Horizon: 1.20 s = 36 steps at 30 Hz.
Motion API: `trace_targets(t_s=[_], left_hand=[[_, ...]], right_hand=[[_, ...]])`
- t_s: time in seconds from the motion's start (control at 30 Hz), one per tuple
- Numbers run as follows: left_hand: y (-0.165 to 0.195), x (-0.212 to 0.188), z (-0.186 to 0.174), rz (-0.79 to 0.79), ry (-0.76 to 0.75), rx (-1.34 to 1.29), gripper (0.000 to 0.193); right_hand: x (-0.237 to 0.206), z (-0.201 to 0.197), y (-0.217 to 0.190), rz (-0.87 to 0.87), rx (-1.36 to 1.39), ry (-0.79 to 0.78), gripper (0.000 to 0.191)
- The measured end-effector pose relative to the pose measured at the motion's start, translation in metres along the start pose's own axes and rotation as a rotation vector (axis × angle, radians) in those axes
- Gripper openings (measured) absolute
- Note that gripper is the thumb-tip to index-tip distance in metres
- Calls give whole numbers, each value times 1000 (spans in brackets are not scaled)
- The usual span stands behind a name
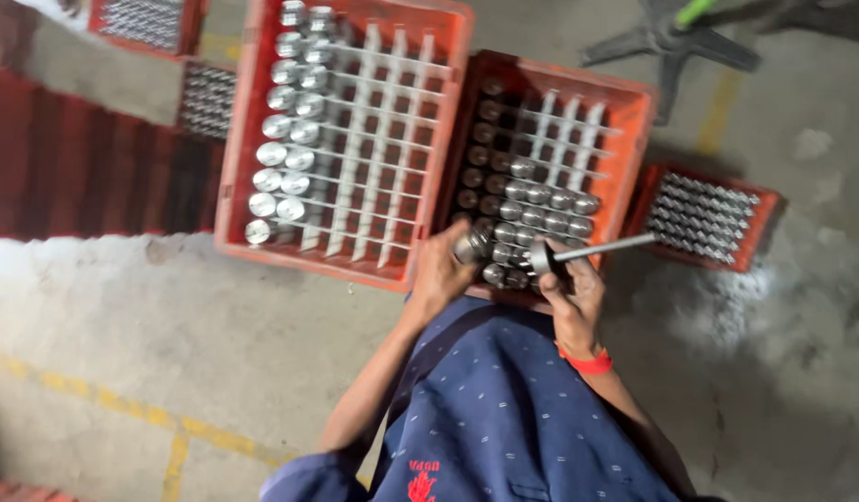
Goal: The person repeatedly picks small cylindrical metal parts from a red crate and places them into a second red crate using a metal tool. The person continues this transfer until the first crate is empty and the second crate is filled.
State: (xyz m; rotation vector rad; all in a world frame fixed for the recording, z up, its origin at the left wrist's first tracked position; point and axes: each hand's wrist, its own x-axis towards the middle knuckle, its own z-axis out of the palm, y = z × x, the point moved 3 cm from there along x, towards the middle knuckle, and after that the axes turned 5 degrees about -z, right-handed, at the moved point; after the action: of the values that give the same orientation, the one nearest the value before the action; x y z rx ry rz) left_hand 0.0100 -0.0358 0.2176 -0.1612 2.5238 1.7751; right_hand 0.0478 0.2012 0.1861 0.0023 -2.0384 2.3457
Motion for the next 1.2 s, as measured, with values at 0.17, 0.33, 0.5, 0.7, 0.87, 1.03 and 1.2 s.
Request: trace_targets(t_s=[0.17,0.33,0.5,0.7,0.87,1.03,1.2], left_hand=[[-21,-22,81,-21,-271,85,29],[-52,-33,112,34,-457,265,53],[-80,-16,132,-66,-659,176,57],[-95,56,153,-85,-495,432,80],[-76,98,163,415,-150,640,57],[-66,87,137,510,-36,592,74],[-74,37,40,550,144,283,47]], right_hand=[[-11,-3,-20,24,15,2,58],[-24,-22,-10,-128,-138,-162,55],[-25,-60,31,33,-88,-145,51],[-5,-107,55,-2,101,276,41],[-5,-114,61,-22,95,327,37],[-18,-101,81,34,117,300,42],[-37,-97,95,138,69,363,41]])
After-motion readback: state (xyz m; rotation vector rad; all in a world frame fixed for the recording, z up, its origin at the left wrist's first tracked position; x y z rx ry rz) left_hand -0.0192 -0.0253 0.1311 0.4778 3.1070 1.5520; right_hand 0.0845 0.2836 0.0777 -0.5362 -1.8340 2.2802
